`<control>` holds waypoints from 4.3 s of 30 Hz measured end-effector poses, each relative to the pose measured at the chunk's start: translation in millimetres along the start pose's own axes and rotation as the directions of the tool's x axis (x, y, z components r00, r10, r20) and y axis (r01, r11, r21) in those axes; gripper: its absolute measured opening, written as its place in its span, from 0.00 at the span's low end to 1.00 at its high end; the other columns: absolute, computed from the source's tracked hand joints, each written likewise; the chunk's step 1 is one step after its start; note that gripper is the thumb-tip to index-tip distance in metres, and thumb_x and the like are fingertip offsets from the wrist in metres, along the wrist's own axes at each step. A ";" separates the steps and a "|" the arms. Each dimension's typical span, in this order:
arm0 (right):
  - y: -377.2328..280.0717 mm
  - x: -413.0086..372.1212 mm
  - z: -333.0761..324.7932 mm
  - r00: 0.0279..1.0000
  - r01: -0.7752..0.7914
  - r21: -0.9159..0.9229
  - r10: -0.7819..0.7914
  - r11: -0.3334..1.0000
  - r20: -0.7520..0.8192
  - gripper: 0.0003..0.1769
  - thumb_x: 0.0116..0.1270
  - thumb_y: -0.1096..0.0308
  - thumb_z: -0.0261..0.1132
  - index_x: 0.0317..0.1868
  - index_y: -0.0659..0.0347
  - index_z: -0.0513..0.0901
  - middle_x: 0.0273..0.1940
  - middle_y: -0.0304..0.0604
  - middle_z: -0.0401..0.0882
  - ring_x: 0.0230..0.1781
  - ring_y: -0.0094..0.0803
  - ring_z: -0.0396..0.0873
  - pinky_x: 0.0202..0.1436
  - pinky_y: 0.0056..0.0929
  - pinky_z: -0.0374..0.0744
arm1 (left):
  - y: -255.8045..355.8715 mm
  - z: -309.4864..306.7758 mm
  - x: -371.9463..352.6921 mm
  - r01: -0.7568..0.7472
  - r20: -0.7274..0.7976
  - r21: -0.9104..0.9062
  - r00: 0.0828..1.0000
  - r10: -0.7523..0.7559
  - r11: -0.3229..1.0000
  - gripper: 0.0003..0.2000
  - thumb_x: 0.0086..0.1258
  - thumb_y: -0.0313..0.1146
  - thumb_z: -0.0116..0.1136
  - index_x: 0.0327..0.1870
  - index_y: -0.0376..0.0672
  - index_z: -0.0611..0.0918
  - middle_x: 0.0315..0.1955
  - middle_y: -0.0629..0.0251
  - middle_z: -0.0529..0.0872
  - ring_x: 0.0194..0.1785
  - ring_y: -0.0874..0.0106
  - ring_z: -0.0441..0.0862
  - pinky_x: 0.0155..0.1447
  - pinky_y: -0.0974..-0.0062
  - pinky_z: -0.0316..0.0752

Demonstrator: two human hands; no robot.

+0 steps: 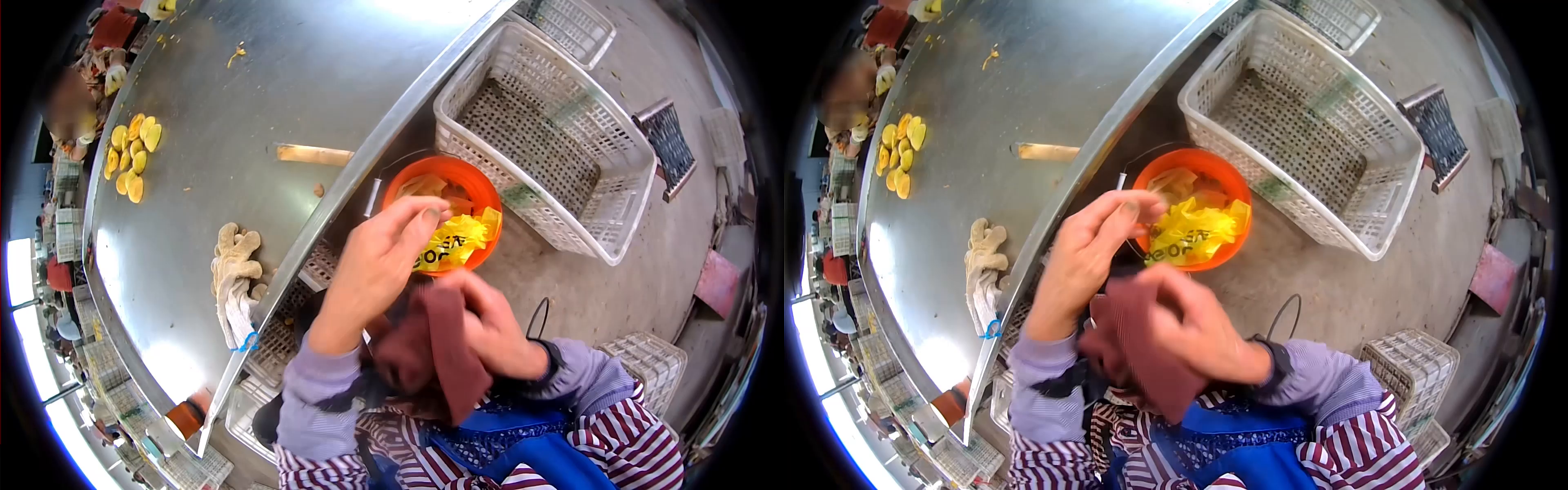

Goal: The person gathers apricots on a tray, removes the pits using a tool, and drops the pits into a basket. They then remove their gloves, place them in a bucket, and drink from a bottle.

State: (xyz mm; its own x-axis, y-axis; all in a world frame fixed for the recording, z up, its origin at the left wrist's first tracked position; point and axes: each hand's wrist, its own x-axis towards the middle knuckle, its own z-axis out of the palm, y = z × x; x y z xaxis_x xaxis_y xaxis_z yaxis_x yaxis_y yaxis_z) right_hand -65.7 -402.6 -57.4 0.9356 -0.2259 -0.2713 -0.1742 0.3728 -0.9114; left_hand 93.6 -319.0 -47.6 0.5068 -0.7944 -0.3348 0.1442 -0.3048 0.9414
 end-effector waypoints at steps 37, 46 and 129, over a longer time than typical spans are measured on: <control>186.3 162.7 -150.8 0.940 -0.259 -0.915 0.301 0.310 -0.164 0.19 0.58 0.53 0.66 0.30 0.65 0.83 0.31 0.56 0.84 0.37 0.50 0.84 0.39 0.46 0.81 | -185.2 36.2 60.7 0.036 0.164 0.842 0.933 -0.319 0.538 0.41 0.58 0.25 0.59 0.76 0.46 0.56 0.74 0.51 0.58 0.73 0.52 0.63 0.71 0.56 0.64; 202.3 90.9 -146.6 0.969 0.007 -0.910 0.222 0.415 0.108 0.18 0.69 0.58 0.54 0.35 0.61 0.85 0.36 0.54 0.85 0.39 0.53 0.83 0.45 0.49 0.80 | -202.7 46.8 69.2 -0.082 0.309 0.852 0.876 -0.370 0.518 0.38 0.59 0.23 0.56 0.75 0.47 0.59 0.73 0.58 0.62 0.64 0.55 0.74 0.67 0.51 0.65; 22.4 25.1 -76.5 0.909 0.189 -0.619 -0.374 0.762 -0.183 0.20 0.61 0.70 0.68 0.53 0.65 0.76 0.53 0.50 0.77 0.54 0.42 0.78 0.60 0.35 0.75 | -77.1 23.2 6.6 0.085 -0.219 -0.430 0.956 -0.195 0.899 0.21 0.74 0.38 0.58 0.62 0.37 0.76 0.53 0.64 0.82 0.55 0.75 0.78 0.60 0.75 0.72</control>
State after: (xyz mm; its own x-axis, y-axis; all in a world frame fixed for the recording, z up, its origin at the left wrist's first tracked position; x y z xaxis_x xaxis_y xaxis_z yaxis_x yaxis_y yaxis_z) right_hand -69.6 -468.8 -108.3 0.8594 -0.5099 0.0378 -0.1463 -0.3161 -0.9374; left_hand 66.1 -312.9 -123.3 0.6422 -0.5851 -0.4952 0.5382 -0.1158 0.8348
